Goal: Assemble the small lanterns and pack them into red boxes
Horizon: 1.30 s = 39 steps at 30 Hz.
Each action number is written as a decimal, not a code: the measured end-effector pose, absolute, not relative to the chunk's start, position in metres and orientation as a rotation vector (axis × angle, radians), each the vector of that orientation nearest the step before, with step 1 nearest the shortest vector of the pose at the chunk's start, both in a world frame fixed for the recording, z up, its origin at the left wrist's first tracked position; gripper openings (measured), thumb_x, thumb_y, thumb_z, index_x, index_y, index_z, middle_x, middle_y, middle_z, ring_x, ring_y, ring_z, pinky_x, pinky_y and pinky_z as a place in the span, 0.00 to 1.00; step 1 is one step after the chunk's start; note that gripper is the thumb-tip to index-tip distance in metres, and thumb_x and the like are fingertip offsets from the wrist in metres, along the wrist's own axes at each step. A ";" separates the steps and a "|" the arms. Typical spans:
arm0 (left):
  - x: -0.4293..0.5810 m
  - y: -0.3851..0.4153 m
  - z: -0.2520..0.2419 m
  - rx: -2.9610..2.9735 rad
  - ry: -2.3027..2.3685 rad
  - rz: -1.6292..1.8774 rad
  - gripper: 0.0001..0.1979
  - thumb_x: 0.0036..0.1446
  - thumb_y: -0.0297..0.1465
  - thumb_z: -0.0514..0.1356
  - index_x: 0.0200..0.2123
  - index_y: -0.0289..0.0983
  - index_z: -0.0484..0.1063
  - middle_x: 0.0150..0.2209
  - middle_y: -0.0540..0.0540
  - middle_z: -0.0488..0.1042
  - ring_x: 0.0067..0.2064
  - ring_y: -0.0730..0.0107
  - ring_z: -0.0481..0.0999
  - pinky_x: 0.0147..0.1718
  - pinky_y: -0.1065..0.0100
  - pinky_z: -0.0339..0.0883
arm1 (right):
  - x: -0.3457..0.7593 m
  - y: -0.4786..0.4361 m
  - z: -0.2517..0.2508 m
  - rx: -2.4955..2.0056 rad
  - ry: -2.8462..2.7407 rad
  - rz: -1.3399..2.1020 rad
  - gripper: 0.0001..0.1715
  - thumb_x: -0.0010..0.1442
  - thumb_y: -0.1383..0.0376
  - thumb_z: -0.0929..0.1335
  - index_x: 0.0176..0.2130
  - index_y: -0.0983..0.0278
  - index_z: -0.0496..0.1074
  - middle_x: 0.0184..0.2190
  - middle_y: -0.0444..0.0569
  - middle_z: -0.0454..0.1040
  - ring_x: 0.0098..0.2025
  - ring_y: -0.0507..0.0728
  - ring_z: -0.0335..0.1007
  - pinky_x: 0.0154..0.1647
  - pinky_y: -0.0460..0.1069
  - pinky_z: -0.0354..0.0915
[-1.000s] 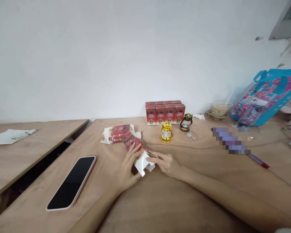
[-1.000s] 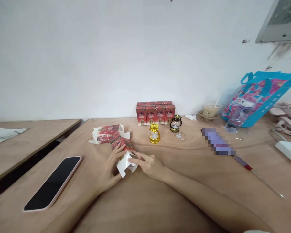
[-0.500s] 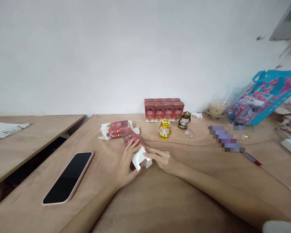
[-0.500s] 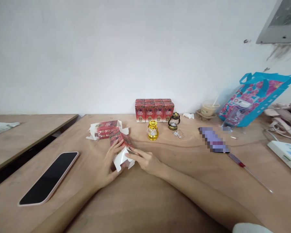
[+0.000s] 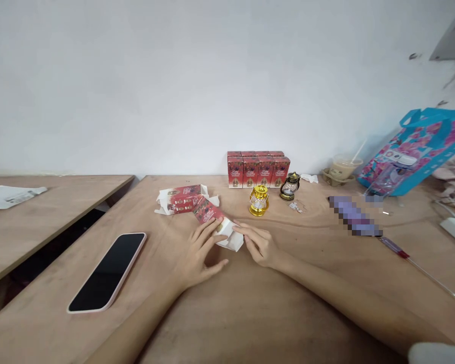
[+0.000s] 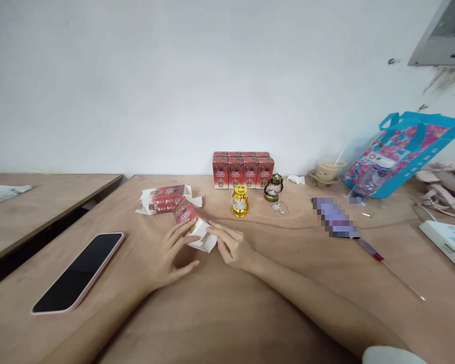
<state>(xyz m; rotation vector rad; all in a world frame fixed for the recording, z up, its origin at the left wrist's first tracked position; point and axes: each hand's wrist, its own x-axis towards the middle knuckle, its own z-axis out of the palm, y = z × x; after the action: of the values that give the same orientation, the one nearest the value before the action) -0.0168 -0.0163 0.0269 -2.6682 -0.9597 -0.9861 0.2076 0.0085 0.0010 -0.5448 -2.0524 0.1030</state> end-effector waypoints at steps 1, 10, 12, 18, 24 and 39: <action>-0.018 -0.015 0.026 -2.638 -0.938 -0.959 0.19 0.54 0.35 0.61 0.50 0.39 0.66 0.59 0.36 0.62 0.60 0.53 0.61 0.54 0.52 0.62 | 0.208 0.008 0.003 -0.529 -2.065 0.089 0.25 0.62 0.71 0.58 0.58 0.65 0.61 0.55 0.57 0.69 0.57 0.56 0.65 0.55 0.51 0.67; -0.016 -0.017 0.023 -2.231 -0.853 -0.949 0.12 0.54 0.32 0.63 0.43 0.44 0.71 0.50 0.44 0.74 0.50 0.62 0.69 0.49 0.61 0.59 | 0.199 0.010 0.002 -0.351 -2.160 -0.149 0.19 0.56 0.75 0.63 0.48 0.67 0.68 0.57 0.64 0.65 0.60 0.63 0.60 0.55 0.60 0.66; -0.013 -0.019 0.024 -2.223 -0.812 -0.941 0.16 0.54 0.34 0.63 0.47 0.46 0.69 0.50 0.46 0.75 0.53 0.61 0.67 0.53 0.59 0.54 | 0.199 0.011 0.001 -0.313 -2.186 -0.139 0.17 0.56 0.76 0.63 0.46 0.67 0.68 0.56 0.64 0.65 0.60 0.63 0.60 0.55 0.60 0.66; -0.011 -0.020 0.029 -2.351 -0.852 -0.799 0.20 0.56 0.30 0.57 0.54 0.45 0.65 0.53 0.42 0.73 0.55 0.58 0.69 0.58 0.53 0.42 | 0.202 0.009 0.002 -0.344 -2.165 0.089 0.23 0.58 0.77 0.59 0.51 0.62 0.63 0.58 0.59 0.64 0.61 0.57 0.59 0.56 0.55 0.65; -0.013 -0.018 0.028 -2.390 -0.827 -0.810 0.18 0.55 0.26 0.56 0.50 0.43 0.67 0.53 0.40 0.72 0.53 0.59 0.72 0.59 0.52 0.43 | 0.199 0.008 0.001 -0.560 -1.894 0.531 0.13 0.63 0.71 0.59 0.47 0.60 0.59 0.57 0.59 0.64 0.60 0.57 0.62 0.50 0.54 0.69; -0.016 -0.017 0.030 -2.342 -0.911 -0.870 0.11 0.53 0.27 0.57 0.40 0.42 0.70 0.49 0.43 0.74 0.53 0.58 0.71 0.55 0.53 0.49 | 0.178 -0.006 -0.001 -0.667 -1.145 1.422 0.21 0.52 0.54 0.71 0.43 0.58 0.63 0.33 0.45 0.77 0.35 0.54 0.74 0.38 0.49 0.70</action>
<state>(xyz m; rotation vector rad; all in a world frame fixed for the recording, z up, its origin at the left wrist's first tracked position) -0.0157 -0.0173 0.0303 -2.3423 -0.9110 -0.8703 0.1777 -0.0056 -0.0010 -0.6675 -1.1452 1.4225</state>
